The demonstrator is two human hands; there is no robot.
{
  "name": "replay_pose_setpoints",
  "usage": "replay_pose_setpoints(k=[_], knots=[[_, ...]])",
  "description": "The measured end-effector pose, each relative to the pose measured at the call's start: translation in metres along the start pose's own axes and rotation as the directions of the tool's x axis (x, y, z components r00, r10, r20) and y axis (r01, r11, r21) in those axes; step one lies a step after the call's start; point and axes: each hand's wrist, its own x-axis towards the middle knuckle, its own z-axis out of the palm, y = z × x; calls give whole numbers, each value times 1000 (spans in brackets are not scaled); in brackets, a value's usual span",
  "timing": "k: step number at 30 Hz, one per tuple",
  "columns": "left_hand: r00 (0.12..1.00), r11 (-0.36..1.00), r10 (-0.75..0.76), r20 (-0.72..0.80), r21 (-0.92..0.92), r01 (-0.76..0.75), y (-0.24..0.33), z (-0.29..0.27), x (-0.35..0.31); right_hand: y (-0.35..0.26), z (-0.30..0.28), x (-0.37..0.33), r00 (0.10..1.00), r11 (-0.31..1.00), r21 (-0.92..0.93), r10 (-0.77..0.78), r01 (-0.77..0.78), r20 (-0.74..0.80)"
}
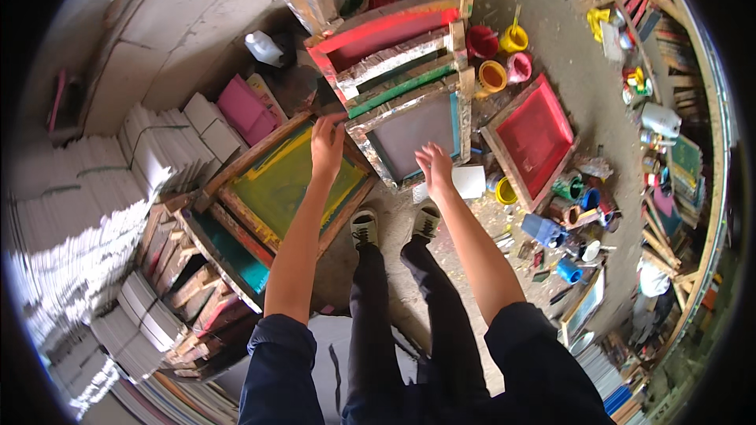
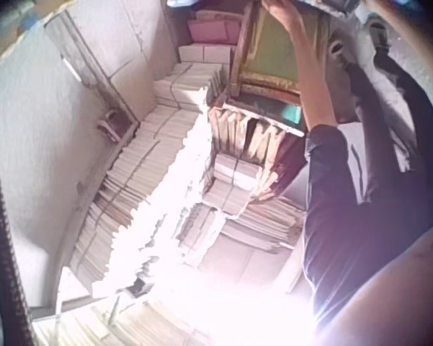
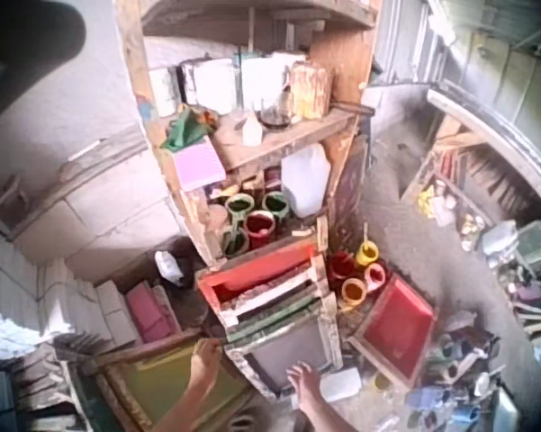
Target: The person repeatedly picks up wooden printing frames from a rack, carries them across the workshop, and places them on a table or floor. The person also briefly handles a small container and wipes the inside of a red frame before stacking it.
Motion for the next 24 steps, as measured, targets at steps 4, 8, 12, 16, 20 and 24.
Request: replay_pose_setpoints(k=[4, 8, 12, 16, 20, 24], knots=[[956, 960, 280, 87, -29, -278, -15, 50, 61, -4, 57, 57, 999, 998, 58, 31, -32, 25], [951, 941, 261, 166, 178, -289, -35, 89, 71, -9, 78, 78, 999, 992, 117, 35, -37, 20], [975, 885, 161, 156, 414, -212, -31, 108, 69, -13, 81, 77, 999, 993, 116, 31, -32, 7], [955, 868, -12, 296, 477, -137, -7, 101, 44, -4, 55, 44, 999, 999, 33, 34, -34, -16], [852, 872, -103, 513, 459, -171, 29, 94, -5, 2, 2, -27, 992, 992, -12, 123, -123, -18], [845, 981, -108, 525, 196, 3, 49, 106, -50, 5, -37, -62, 985, 986, 23, 165, -165, -39]])
